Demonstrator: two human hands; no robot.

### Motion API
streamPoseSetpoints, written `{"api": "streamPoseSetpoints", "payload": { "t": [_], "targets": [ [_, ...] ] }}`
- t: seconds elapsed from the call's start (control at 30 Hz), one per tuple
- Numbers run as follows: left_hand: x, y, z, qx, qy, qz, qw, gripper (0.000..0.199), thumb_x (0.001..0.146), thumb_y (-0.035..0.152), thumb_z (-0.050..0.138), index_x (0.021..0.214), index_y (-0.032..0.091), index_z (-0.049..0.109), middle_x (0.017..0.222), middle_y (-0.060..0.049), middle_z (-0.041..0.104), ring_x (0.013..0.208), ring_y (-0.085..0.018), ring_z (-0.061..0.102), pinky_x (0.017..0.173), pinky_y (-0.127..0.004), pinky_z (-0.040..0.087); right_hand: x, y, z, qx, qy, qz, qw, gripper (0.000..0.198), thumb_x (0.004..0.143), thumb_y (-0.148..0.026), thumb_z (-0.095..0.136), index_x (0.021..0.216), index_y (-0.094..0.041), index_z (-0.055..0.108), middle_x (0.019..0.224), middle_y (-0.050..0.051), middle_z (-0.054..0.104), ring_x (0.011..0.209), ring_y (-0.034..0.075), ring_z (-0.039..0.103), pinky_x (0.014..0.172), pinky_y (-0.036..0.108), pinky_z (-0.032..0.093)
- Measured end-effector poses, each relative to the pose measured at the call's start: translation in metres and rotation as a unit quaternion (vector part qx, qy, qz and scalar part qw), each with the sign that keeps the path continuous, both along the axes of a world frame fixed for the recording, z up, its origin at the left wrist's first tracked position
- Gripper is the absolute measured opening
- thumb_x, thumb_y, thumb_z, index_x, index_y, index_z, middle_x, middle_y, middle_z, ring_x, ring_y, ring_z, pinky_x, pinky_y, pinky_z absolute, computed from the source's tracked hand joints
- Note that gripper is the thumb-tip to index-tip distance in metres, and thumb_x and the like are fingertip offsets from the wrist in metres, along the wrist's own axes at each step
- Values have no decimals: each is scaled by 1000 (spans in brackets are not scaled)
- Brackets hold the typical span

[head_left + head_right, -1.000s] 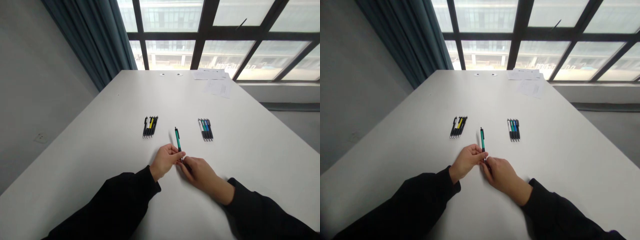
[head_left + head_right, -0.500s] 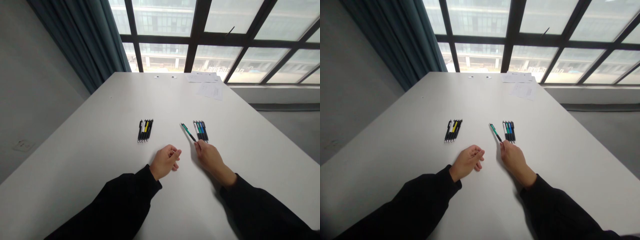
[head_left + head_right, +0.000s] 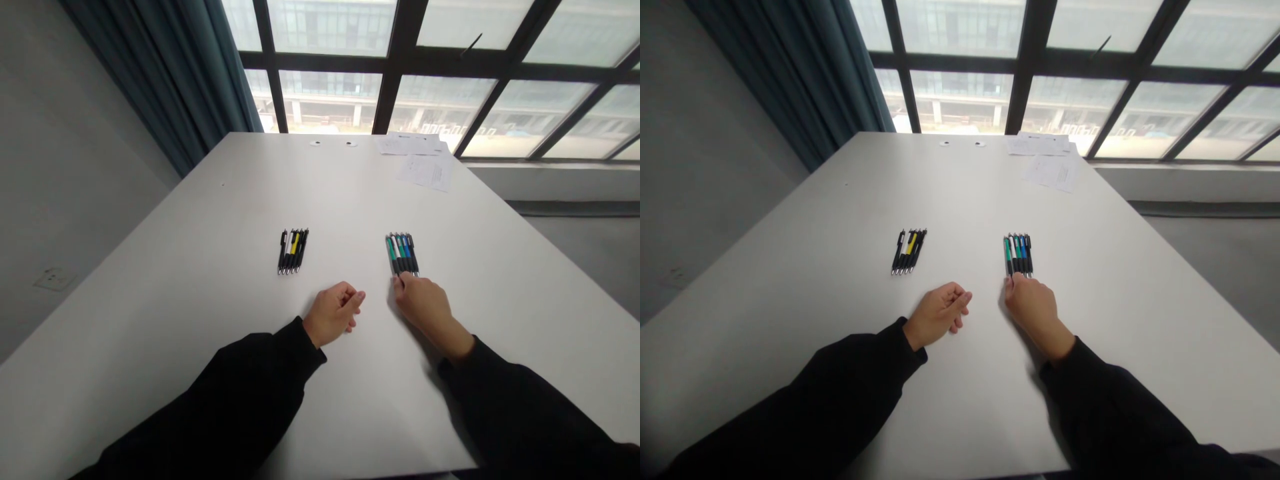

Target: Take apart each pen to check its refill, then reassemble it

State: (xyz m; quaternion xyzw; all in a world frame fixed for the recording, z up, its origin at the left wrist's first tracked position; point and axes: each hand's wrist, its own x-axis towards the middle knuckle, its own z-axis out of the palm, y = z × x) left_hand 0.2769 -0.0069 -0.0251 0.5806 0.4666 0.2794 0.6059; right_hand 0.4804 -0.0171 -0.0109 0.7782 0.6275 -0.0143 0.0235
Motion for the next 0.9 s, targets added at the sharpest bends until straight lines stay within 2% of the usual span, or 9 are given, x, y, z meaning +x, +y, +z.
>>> {"api": "streamPoseSetpoints", "payload": {
  "t": [0.2,0.47,0.57,0.63,0.67,0.73,0.83,0.9],
  "targets": [
    [-1,1,2,2,13,-2,1000,38,88,54,59,81,17,55,69,0,64,41,-7,53,37,-19,44,2,3,-1,0,-5,-7,1000,42,101,-39,33,93,-17,69,84,15,74,76,30,72,65,34,45],
    [1,-2,1,14,32,-19,999,30,89,47,58,82,17,55,72,-2,64,44,-9,55,36,-19,42,2,5,-1,6,4,-12,1000,43,100,-39,34,91,-17,69,84,16,73,76,31,72,63,34,44],
    [-10,5,1,57,57,-42,996,26,90,44,57,87,18,58,70,0,63,44,-10,54,40,-21,42,2,6,-1,5,7,-12,1000,44,100,-40,34,90,-17,70,83,16,74,75,29,72,62,33,43],
    [-27,16,1,195,122,-12,973,17,86,35,64,88,19,62,69,1,62,51,-10,54,53,-23,45,3,6,-1,2,10,-12,1000,46,101,-41,33,90,-17,70,82,16,74,74,29,71,60,33,40],
    [-38,23,0,263,159,8,951,12,84,30,67,88,19,63,69,1,62,56,-11,55,61,-25,47,3,5,-2,0,12,-11,1000,47,101,-42,32,89,-16,70,82,16,74,73,28,71,59,32,39],
    [-60,39,-2,348,236,52,906,11,83,25,68,91,19,64,69,1,60,63,-13,56,69,-27,47,3,3,-2,-1,12,-2,1000,49,101,-44,32,88,-17,71,80,15,73,71,27,70,57,32,35],
    [-87,57,-7,387,334,104,853,19,82,24,71,99,17,66,76,-1,59,70,-16,56,71,-28,46,2,-3,-3,4,6,35,999,50,101,-47,32,85,-18,70,79,13,73,67,24,68,54,31,27],
    [-94,62,-9,386,381,115,832,28,82,30,73,106,15,68,82,-3,61,73,-17,57,70,-29,46,1,-8,-4,8,2,71,997,49,101,-48,34,80,-19,68,77,11,73,66,23,67,54,31,23]
  ]
}}
